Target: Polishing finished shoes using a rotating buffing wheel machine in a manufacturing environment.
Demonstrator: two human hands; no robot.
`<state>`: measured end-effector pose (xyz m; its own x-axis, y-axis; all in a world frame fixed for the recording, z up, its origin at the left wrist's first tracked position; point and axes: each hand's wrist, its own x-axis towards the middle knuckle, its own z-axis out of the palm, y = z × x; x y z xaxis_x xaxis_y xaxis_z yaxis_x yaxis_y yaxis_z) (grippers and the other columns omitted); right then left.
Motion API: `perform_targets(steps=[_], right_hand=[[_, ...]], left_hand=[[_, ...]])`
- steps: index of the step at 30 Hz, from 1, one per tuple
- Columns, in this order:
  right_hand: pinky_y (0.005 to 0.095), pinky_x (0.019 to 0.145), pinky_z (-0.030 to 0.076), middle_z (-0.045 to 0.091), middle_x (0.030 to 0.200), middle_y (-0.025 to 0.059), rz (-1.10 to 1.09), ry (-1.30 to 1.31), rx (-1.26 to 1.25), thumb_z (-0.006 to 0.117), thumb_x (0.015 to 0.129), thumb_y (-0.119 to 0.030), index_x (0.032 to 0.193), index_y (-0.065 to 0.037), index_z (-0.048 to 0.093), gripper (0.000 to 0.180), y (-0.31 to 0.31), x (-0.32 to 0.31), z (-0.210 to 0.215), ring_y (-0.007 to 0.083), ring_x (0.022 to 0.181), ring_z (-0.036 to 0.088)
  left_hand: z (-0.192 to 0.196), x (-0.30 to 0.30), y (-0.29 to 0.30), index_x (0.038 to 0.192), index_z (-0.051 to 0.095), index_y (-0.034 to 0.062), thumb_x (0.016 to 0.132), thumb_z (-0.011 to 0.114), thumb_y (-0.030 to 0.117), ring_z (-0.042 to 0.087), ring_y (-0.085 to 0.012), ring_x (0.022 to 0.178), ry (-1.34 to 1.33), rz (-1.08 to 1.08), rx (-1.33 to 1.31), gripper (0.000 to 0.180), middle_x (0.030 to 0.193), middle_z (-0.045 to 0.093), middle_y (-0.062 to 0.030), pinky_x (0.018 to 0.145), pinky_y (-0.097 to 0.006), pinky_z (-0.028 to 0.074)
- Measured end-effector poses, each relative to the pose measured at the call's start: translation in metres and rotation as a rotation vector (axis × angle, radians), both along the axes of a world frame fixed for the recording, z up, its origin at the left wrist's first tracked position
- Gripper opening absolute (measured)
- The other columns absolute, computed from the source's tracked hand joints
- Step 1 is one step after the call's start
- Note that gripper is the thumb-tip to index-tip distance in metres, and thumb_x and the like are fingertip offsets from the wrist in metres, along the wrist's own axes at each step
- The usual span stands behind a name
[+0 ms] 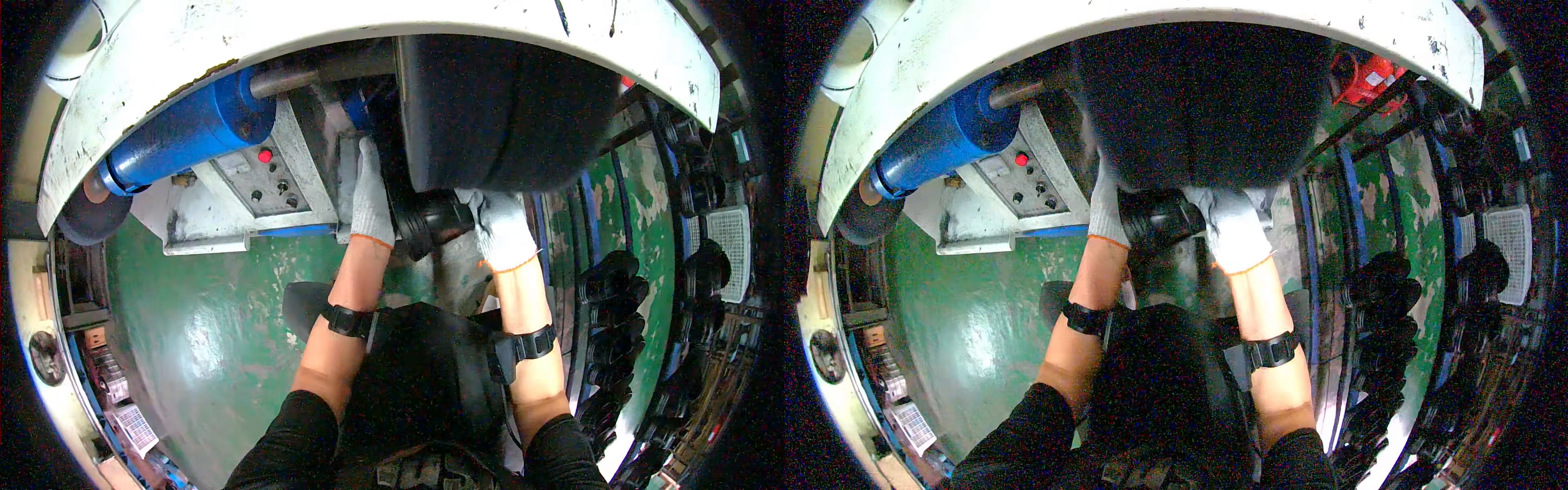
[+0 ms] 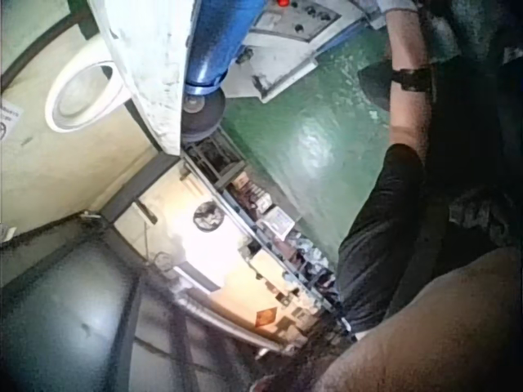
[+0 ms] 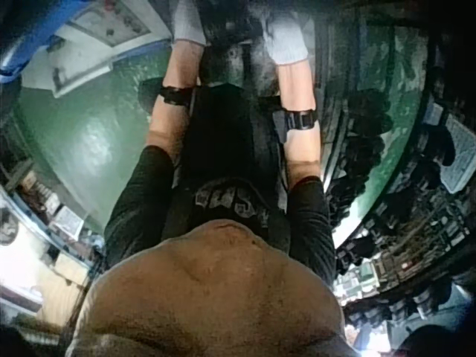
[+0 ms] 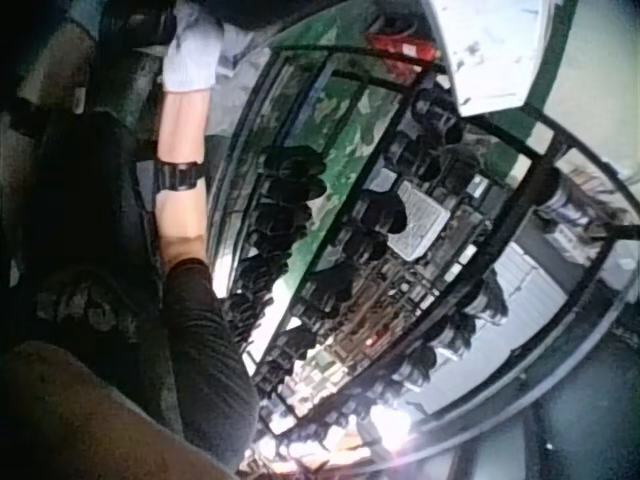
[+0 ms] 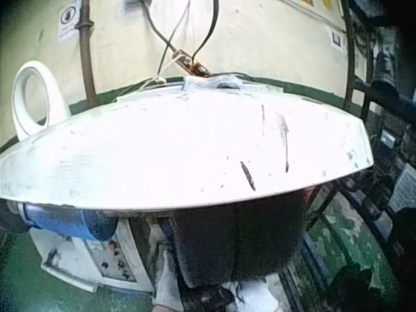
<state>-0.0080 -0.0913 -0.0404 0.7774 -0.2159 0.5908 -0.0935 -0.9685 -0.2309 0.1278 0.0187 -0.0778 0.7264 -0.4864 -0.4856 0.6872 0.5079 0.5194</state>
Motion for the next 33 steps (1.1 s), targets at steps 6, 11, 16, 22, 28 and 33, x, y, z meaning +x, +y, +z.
perform_targets(steps=[6,11,16,22,28,33], right_hand=[[0.0344,0.068,0.052,0.066,0.082,0.0111,0.029,0.018,0.114,0.062,0.082,-0.009,0.085,-0.004,0.066,0.007,0.01,0.001,0.002,0.0271,0.075,0.064],[0.0339,0.059,0.049,0.063,0.073,0.0102,-0.007,-0.051,0.382,0.06,0.083,-0.009,0.082,-0.002,0.064,0.008,-0.009,-0.002,-0.044,0.027,0.069,0.062],[0.03,0.058,0.049,0.062,0.081,0.0111,0.069,-0.085,0.377,0.056,0.084,-0.003,0.092,-0.003,0.061,0.009,-0.001,0.005,-0.038,0.0228,0.068,0.059],[0.0358,0.074,0.052,0.065,0.098,0.0163,-0.276,0.493,1.373,0.054,0.082,0.002,0.104,-0.003,0.062,0.024,-0.007,0.012,-0.013,0.0304,0.086,0.063],[0.0428,0.1,0.04,0.062,0.115,0.0203,-0.001,0.257,0.187,0.052,0.079,0.005,0.111,-0.003,0.062,0.034,-0.028,0.008,-0.044,0.04,0.111,0.052],[0.0386,0.107,0.037,0.052,0.134,0.0172,0.053,-0.07,0.712,0.048,0.09,0.0,0.128,0.0,0.052,0.039,-0.009,0.012,-0.033,0.0312,0.122,0.049]], left_hand=[[0.013,-0.018,0.016,0.136,0.047,0.0067,0.1,0.042,0.046,0.057,-0.0276,0.115,-0.2,-0.07,-0.078,0.054,0.13,0.056,-0.0106,0.095,-0.041,0.049],[0.012,-0.025,0.004,0.131,0.053,0.0098,0.101,0.039,0.034,0.058,-0.0244,0.109,0.137,0.086,0.086,0.041,0.124,0.061,-0.0039,0.096,-0.039,0.047],[-0.027,-0.013,0.019,0.133,0.051,0.0077,0.094,0.048,0.056,0.055,-0.0223,0.108,-0.11,-0.083,0.12,0.062,0.122,0.057,-0.0067,0.091,-0.034,0.047],[-0.003,-0.018,0.018,0.143,0.041,0.0067,0.095,0.039,0.063,0.05,-0.0205,0.12,-0.233,-0.162,0.271,0.074,0.137,0.052,-0.0068,0.103,-0.031,0.037],[-0.016,-0.009,0.02,0.141,0.043,0.0048,0.099,0.036,0.054,0.052,-0.0204,0.117,-0.2,-0.209,0.134,0.065,0.133,0.054,-0.008,0.102,-0.031,0.038],[0.003,-0.033,0.028,0.135,0.047,0.0034,0.103,0.036,0.043,0.054,-0.023,0.114,-0.583,-0.347,0.182,0.052,0.131,0.055,-0.0104,0.1,-0.033,0.042]])
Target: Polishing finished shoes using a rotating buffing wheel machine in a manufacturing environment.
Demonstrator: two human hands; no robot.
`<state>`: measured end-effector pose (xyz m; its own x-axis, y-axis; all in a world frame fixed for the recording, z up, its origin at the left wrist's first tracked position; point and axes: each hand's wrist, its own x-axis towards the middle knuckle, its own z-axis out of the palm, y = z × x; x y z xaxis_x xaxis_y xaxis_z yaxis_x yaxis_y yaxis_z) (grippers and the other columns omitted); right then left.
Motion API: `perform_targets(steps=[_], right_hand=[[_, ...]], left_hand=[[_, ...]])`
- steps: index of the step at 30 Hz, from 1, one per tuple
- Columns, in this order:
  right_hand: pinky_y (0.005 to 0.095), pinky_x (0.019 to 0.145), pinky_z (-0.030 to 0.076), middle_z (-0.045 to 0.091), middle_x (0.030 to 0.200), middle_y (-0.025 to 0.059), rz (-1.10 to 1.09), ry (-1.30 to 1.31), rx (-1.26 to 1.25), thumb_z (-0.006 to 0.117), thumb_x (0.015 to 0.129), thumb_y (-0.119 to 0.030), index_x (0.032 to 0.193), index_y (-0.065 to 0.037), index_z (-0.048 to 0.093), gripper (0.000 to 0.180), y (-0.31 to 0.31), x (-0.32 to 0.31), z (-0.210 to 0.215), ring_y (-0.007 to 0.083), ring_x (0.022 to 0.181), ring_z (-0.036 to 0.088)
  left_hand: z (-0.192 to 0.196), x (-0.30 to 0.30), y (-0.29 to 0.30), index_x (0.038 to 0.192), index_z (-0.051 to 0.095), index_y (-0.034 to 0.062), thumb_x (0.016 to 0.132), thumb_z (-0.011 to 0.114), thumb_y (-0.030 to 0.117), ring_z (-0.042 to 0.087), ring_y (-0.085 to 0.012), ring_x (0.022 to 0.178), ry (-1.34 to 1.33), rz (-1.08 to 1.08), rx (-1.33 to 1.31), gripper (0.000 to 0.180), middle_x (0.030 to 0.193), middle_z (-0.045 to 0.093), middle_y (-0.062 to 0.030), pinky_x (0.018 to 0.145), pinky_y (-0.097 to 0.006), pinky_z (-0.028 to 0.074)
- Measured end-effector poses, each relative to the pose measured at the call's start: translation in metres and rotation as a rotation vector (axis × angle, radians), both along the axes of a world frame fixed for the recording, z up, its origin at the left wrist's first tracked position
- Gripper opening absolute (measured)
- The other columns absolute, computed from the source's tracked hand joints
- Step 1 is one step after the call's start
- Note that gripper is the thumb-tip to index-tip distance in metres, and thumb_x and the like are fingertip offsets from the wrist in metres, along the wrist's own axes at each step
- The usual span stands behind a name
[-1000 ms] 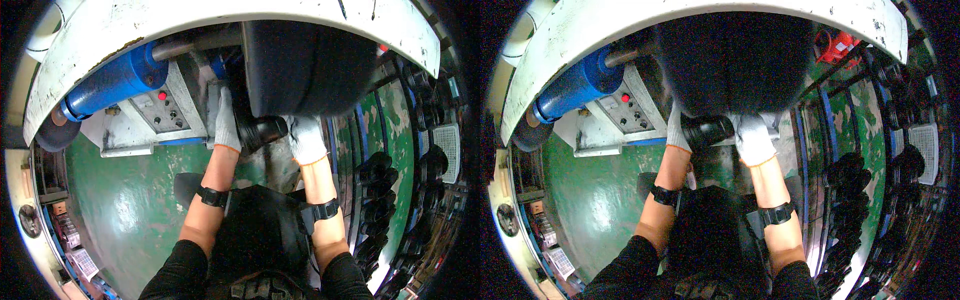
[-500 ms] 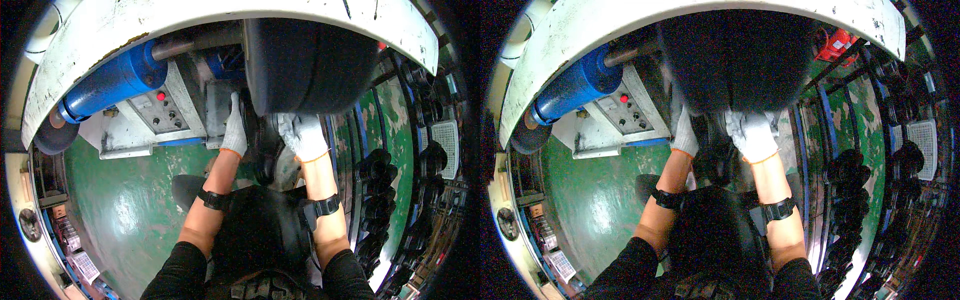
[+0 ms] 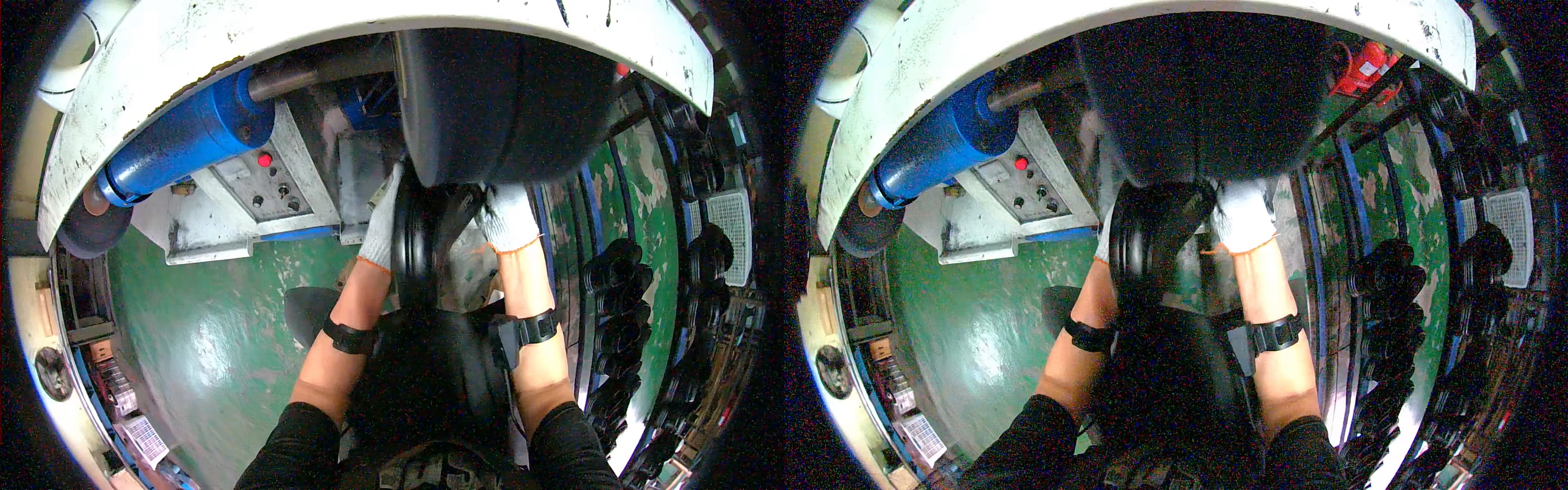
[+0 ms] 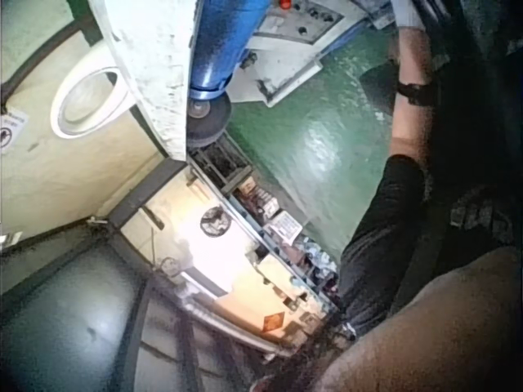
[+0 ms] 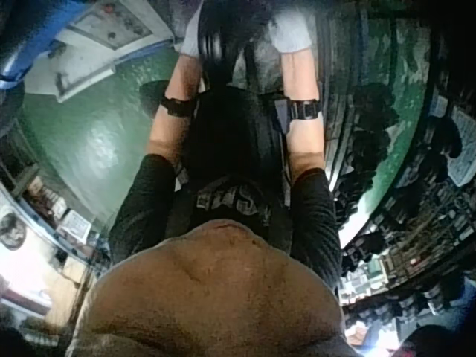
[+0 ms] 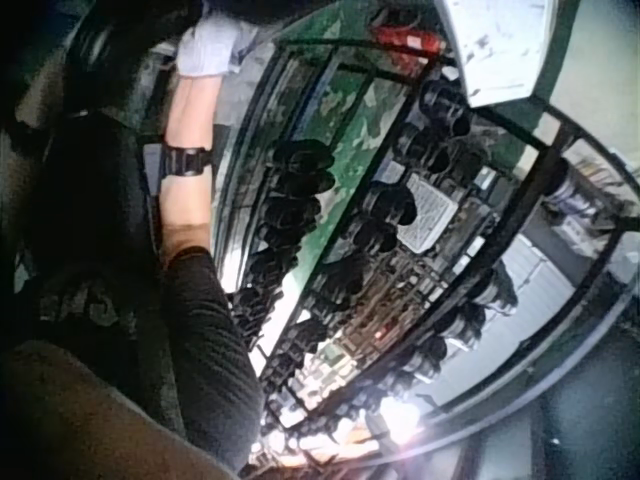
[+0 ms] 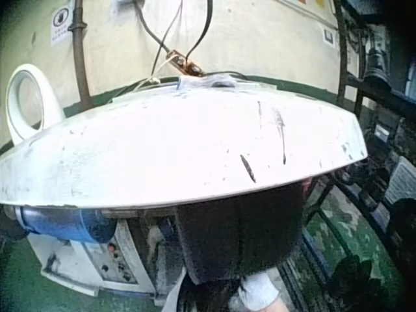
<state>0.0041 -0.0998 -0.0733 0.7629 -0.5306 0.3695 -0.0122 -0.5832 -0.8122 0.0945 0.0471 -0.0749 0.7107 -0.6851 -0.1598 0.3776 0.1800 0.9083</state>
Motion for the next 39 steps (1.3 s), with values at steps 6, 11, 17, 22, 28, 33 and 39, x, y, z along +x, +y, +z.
perform_targets(steps=[6,11,17,22,28,33,39], right_hand=[[0.0386,0.11,0.036,0.048,0.14,0.0148,0.066,0.054,0.402,0.045,0.094,-0.006,0.135,-0.001,0.046,0.041,-0.035,-0.009,-0.025,0.0297,0.125,0.047],[0.0393,0.111,0.034,0.045,0.142,0.0143,0.044,0.103,0.05,0.05,0.092,-0.007,0.136,-0.002,0.045,0.045,-0.055,-0.014,-0.044,0.0298,0.128,0.044],[0.0362,0.11,0.036,0.049,0.138,0.0187,0.166,0.178,-0.117,0.058,0.087,-0.001,0.131,0.002,0.05,0.045,-0.049,-0.019,-0.017,0.0281,0.131,0.042],[0.0364,0.106,0.041,0.052,0.134,0.0149,0.059,0.237,-0.628,0.061,0.083,0.004,0.13,0.003,0.048,0.049,-0.078,-0.058,-0.021,0.0269,0.125,0.048],[0.0394,0.096,0.048,0.06,0.12,0.018,0.097,0.272,-0.38,0.05,0.088,-0.007,0.124,-0.002,0.055,0.036,-0.045,-0.037,-0.03,0.0301,0.108,0.058],[0.0456,0.081,0.052,0.068,0.095,0.0189,0.042,0.109,-0.978,0.06,0.076,-0.012,0.099,-0.006,0.068,0.025,-0.012,-0.013,-0.021,0.0343,0.084,0.064],[0.0507,0.091,0.047,0.066,0.105,0.0214,-0.09,0.081,-0.573,0.066,0.065,-0.025,0.107,-0.006,0.068,0.046,0.035,0.018,0.005,0.0432,0.097,0.06]], left_hand=[[0.018,-0.009,0.003,0.132,0.048,0.0021,0.1,0.043,0.03,0.055,-0.0257,0.116,-1.07,-0.153,0.2,0.042,0.132,0.054,-0.0153,0.104,-0.034,0.04],[0.009,-0.008,-0.007,0.132,0.047,0.0013,0.099,0.041,0.021,0.054,-0.0245,0.12,-1.222,0.007,0.23,0.039,0.135,0.053,-0.016,0.102,-0.036,0.042],[-0.115,0.017,-0.022,0.136,0.046,0.0069,0.097,0.043,0.035,0.05,-0.028,0.125,0.121,0.043,-0.44,0.048,0.139,0.05,-0.0145,0.108,-0.04,0.039],[-0.015,-0.02,-0.062,0.139,0.044,0.0135,0.099,0.036,0.041,0.047,-0.0295,0.123,0.205,0.03,-0.327,0.049,0.138,0.049,-0.0093,0.11,-0.044,0.036],[-0.035,0.023,-0.038,0.131,0.053,0.0131,0.1,0.033,0.041,0.052,-0.0303,0.118,0.462,0.103,-0.686,0.046,0.13,0.057,-0.013,0.106,-0.043,0.039],[-0.001,0.029,-0.031,0.126,0.056,0.0133,0.1,0.031,0.048,0.054,-0.0284,0.114,0.606,0.289,-0.646,0.05,0.125,0.06,-0.0084,0.101,-0.041,0.043],[-0.005,0.045,-0.011,0.14,0.046,0.0166,0.095,0.036,0.06,0.047,-0.0324,0.126,0.388,0.355,-0.603,0.063,0.14,0.05,-0.0062,0.108,-0.049,0.035]])
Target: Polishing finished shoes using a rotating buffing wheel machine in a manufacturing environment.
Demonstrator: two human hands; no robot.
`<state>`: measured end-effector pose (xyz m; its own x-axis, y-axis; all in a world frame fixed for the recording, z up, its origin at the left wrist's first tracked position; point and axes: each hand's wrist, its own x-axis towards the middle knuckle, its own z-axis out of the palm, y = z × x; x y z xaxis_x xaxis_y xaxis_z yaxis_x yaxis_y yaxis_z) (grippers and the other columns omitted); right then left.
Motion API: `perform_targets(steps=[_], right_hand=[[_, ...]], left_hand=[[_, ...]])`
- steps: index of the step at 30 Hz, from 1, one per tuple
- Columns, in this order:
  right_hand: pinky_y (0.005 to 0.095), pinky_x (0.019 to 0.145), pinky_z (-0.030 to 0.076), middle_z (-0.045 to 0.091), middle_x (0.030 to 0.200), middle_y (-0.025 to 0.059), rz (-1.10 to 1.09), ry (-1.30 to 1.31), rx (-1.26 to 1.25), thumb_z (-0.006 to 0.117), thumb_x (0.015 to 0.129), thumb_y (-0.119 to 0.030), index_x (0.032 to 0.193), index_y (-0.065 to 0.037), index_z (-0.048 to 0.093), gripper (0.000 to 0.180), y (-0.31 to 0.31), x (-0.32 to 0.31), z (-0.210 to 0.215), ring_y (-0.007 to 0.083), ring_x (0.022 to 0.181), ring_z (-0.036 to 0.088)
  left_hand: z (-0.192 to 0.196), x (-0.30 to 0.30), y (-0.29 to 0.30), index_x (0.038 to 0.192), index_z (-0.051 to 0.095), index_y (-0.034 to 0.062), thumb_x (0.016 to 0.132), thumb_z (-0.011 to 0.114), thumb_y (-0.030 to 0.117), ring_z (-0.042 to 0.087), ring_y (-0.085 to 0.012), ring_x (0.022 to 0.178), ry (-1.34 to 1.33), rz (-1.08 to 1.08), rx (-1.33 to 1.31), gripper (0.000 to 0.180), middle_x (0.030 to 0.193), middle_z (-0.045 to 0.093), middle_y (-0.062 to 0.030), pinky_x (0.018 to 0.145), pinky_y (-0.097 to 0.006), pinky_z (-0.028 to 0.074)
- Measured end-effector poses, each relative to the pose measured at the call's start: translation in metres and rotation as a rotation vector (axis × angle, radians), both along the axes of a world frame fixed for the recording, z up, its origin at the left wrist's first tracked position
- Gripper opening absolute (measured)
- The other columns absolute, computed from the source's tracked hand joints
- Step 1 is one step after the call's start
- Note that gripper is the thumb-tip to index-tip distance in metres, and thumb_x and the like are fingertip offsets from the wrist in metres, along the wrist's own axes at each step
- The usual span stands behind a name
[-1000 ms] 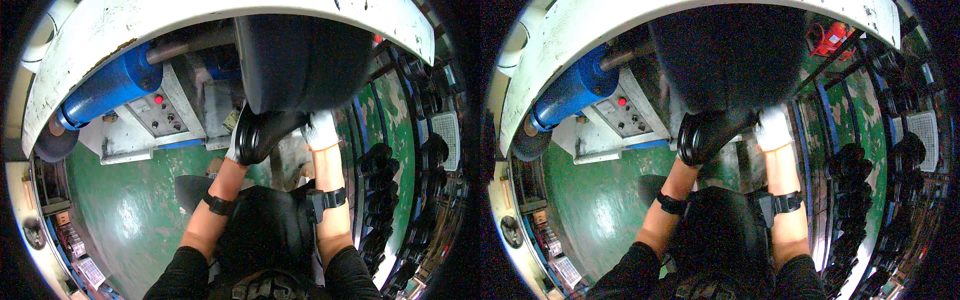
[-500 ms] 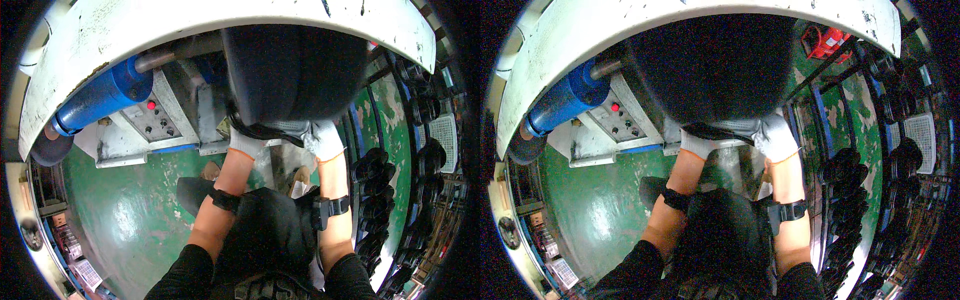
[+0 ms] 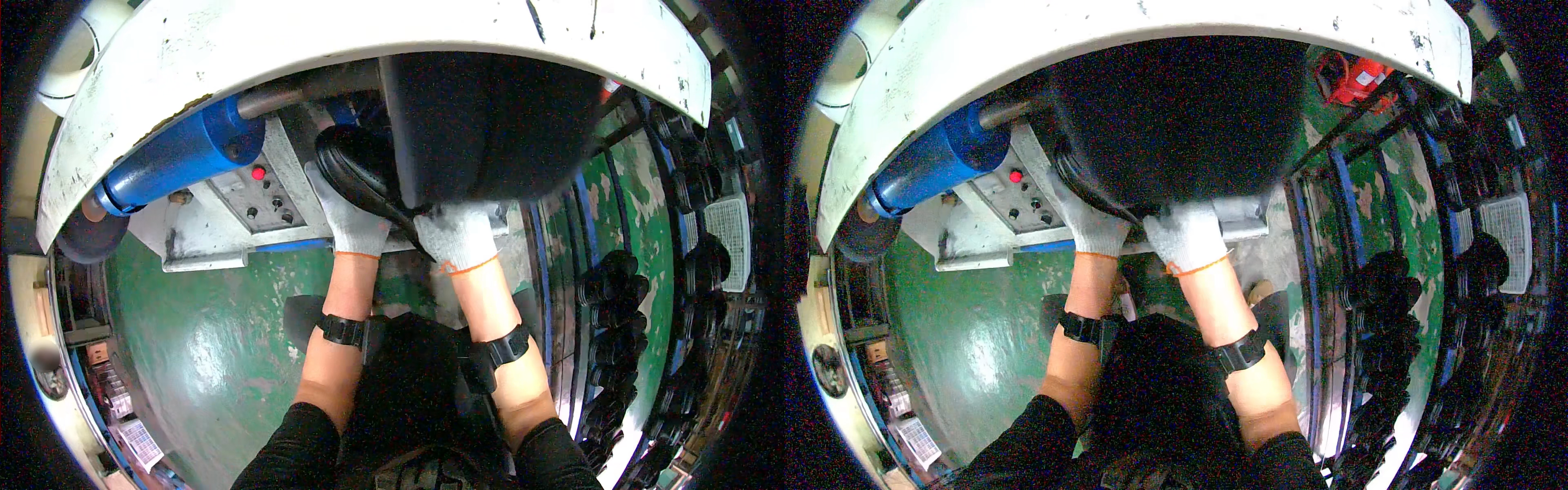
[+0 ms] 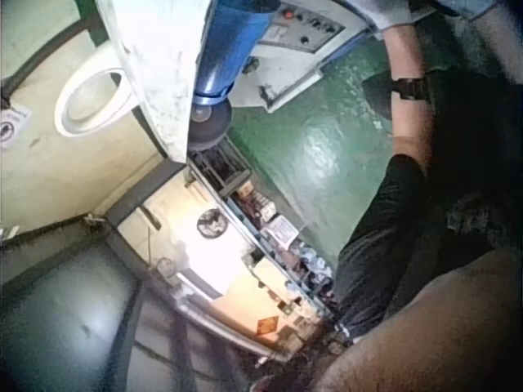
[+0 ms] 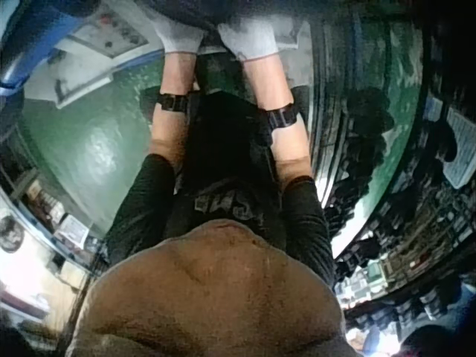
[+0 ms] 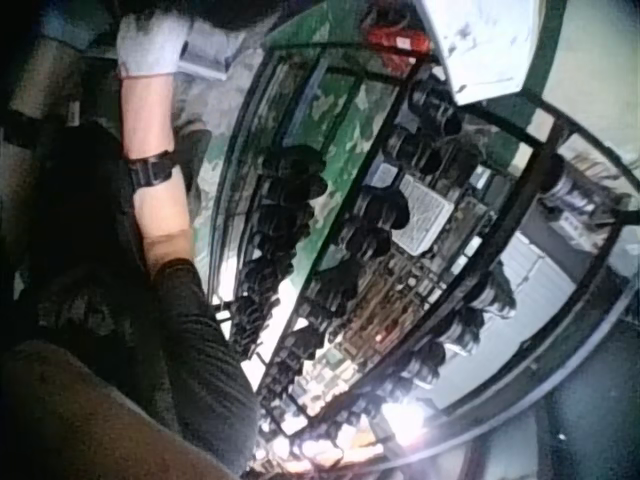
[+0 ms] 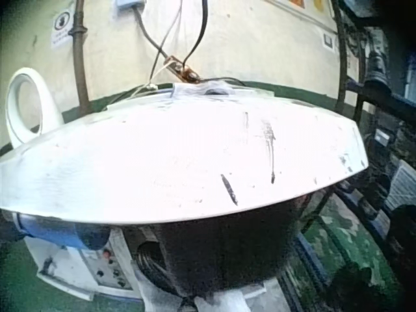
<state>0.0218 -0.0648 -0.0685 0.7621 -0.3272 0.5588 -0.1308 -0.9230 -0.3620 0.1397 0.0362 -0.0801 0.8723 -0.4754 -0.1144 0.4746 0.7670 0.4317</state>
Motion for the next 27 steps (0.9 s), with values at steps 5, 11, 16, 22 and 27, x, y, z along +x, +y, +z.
perform_targets(steps=[5,11,16,22,27], right_hand=[[0.0551,0.105,0.036,0.061,0.119,0.0226,-0.116,0.02,0.04,0.064,0.073,-0.032,0.133,-0.014,0.053,0.064,0.014,0.013,0.027,0.0426,0.118,0.05],[0.0545,0.102,0.038,0.05,0.138,0.0167,-0.156,0.244,-0.444,0.055,0.083,-0.032,0.129,-0.015,0.058,0.049,-0.009,0.01,0.041,0.0418,0.122,0.049],[0.0493,0.093,0.042,0.057,0.121,0.0133,0.001,0.073,0.378,0.051,0.087,-0.03,0.117,-0.015,0.064,0.036,-0.032,-0.009,0.075,0.0332,0.108,0.054],[0.0403,0.06,0.041,0.05,0.077,0.0073,0.289,-0.424,1.563,0.051,0.089,-0.032,0.096,-0.015,0.062,0.022,-0.063,-0.032,0.07,0.0246,0.064,0.048],[0.0313,0.037,0.033,0.031,0.036,-0.0021,0.334,-0.712,2.284,0.046,0.094,-0.044,0.052,-0.02,0.047,0.048,-0.112,-0.061,0.054,0.0181,0.03,0.036]], left_hand=[[0.017,-0.008,-0.005,0.135,0.05,0.0137,0.096,0.037,0.06,0.053,-0.0261,0.119,0.101,0.011,-0.03,0.062,0.133,0.055,-0.0052,0.104,-0.038,0.04],[0.013,-0.016,-0.019,0.135,0.05,0.0145,0.095,0.039,0.06,0.056,-0.0265,0.115,0.151,-0.057,0.076,0.062,0.129,0.059,-0.0049,0.101,-0.038,0.044],[0.01,-0.042,-0.04,0.129,0.053,0.0146,0.097,0.041,0.056,0.058,-0.0284,0.111,0.444,-0.108,0.008,0.054,0.125,0.06,-0.0063,0.096,-0.042,0.048],[-0.053,-0.061,-0.059,0.134,0.05,0.007,0.096,0.039,0.04,0.05,-0.0316,0.121,0.214,-0.439,-0.547,0.051,0.134,0.054,-0.0124,0.107,-0.044,0.038],[-0.041,-0.09,-0.108,0.137,0.047,0.0082,0.096,0.036,0.041,0.045,-0.0312,0.127,0.871,-0.463,-0.808,0.053,0.14,0.05,-0.0114,0.111,-0.042,0.032]])
